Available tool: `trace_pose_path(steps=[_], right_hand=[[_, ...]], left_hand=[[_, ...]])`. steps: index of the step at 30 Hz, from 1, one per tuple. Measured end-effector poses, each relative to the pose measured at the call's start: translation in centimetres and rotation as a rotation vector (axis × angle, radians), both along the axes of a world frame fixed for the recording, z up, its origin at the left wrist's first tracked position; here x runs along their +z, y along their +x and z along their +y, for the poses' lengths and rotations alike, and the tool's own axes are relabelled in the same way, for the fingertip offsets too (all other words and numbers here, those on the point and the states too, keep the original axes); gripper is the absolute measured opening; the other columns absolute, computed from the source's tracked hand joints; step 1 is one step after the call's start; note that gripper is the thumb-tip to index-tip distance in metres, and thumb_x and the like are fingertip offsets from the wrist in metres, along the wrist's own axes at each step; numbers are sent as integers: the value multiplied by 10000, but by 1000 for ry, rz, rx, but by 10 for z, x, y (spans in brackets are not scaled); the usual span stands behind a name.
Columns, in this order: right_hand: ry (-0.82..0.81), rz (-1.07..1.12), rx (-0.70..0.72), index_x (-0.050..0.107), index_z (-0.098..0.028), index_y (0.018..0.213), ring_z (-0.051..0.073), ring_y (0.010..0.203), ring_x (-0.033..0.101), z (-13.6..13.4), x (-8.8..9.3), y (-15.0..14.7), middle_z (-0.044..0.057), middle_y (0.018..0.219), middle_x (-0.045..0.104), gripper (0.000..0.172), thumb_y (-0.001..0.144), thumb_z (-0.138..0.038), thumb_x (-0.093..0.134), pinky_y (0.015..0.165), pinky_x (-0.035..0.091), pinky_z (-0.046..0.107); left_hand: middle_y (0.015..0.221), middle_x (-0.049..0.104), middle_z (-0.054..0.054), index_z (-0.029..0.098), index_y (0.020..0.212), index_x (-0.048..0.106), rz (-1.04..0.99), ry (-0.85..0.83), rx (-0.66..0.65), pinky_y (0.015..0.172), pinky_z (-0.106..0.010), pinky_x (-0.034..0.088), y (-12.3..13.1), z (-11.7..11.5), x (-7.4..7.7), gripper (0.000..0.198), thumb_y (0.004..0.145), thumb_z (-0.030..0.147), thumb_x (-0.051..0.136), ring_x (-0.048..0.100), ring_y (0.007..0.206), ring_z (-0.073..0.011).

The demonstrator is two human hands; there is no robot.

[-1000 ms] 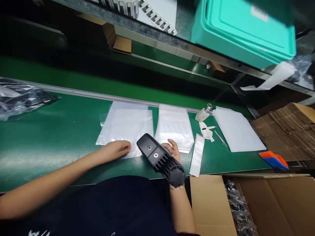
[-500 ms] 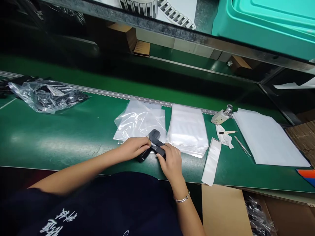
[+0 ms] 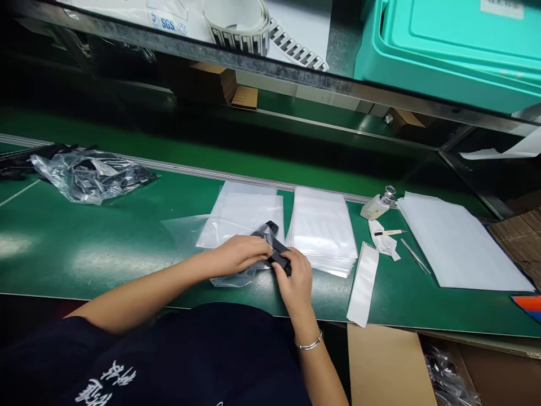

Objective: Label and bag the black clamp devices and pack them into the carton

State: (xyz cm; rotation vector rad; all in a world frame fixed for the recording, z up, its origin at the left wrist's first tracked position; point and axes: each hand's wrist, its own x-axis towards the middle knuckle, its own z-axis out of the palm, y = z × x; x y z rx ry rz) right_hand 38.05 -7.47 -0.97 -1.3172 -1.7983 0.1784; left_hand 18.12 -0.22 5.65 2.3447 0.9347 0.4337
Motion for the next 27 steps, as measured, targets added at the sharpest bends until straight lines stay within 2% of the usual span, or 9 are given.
trace_pose_path(steps=[5,8,11,14,17,19,22,25,27], right_hand=[[34,-59,107,590,-224,1054,284,1031,625,-5,12,21,121,1127,658,164,929,-326,626,850,490,444],[-54,-78,286,610,-231,1049,274,1038,629,-2,14,19,103,1128,669,174,917,-340,641,868,490,432],[-182,70,135,618,-220,1022,268,1011,640,-1,8,10,96,1072,679,173,909,-351,621,865,506,429],[-214,175,-133,617,-211,1012,273,986,640,-3,2,-1,100,1050,672,183,902,-358,604,852,516,443],[-117,77,-48,630,-213,1021,296,1044,620,-1,3,-14,119,1096,668,198,905,-372,611,892,498,479],[-85,39,66,632,-214,1030,288,1034,628,3,5,-21,118,1085,676,197,924,-372,584,888,506,472],[-71,24,-6,627,-201,1059,283,989,641,12,6,-25,114,1025,686,224,947,-376,544,858,524,462],[-28,-70,-79,614,-180,1168,327,1059,616,18,4,-30,156,1102,665,293,967,-365,508,879,511,519],[-44,-130,41,582,-198,1266,342,1087,604,22,2,-39,169,1187,632,333,981,-327,469,889,507,547]], left_hand=[[826,646,-9,186,927,571,-11,-53,289,643,-258,406,-18,9,6,190,952,226,387,577,708,-160],[872,657,-19,192,925,596,-38,31,60,709,-257,426,-17,0,6,183,945,205,415,598,801,-165],[857,666,-31,204,933,626,1,110,-200,705,-251,429,-21,-17,0,210,955,206,417,605,819,-167],[918,687,-36,215,1032,620,15,97,-97,722,-252,448,-30,-24,-10,239,970,214,389,629,840,-166],[1020,695,-47,227,1155,587,-26,102,56,787,-274,473,-31,-20,-14,276,979,243,376,645,920,-183],[1022,696,-61,221,1152,600,-68,166,-29,803,-283,480,-29,-18,-12,283,975,237,379,643,930,-191],[936,700,-62,212,1059,638,-122,239,-257,765,-269,481,-27,-21,-7,261,959,192,398,644,863,-181],[924,704,-76,196,1044,645,-187,199,-153,775,-281,491,-17,-30,-5,274,959,182,385,651,860,-187],[962,712,-90,203,1075,655,-195,169,-173,831,-310,497,0,-41,-3,300,951,184,383,652,918,-206]])
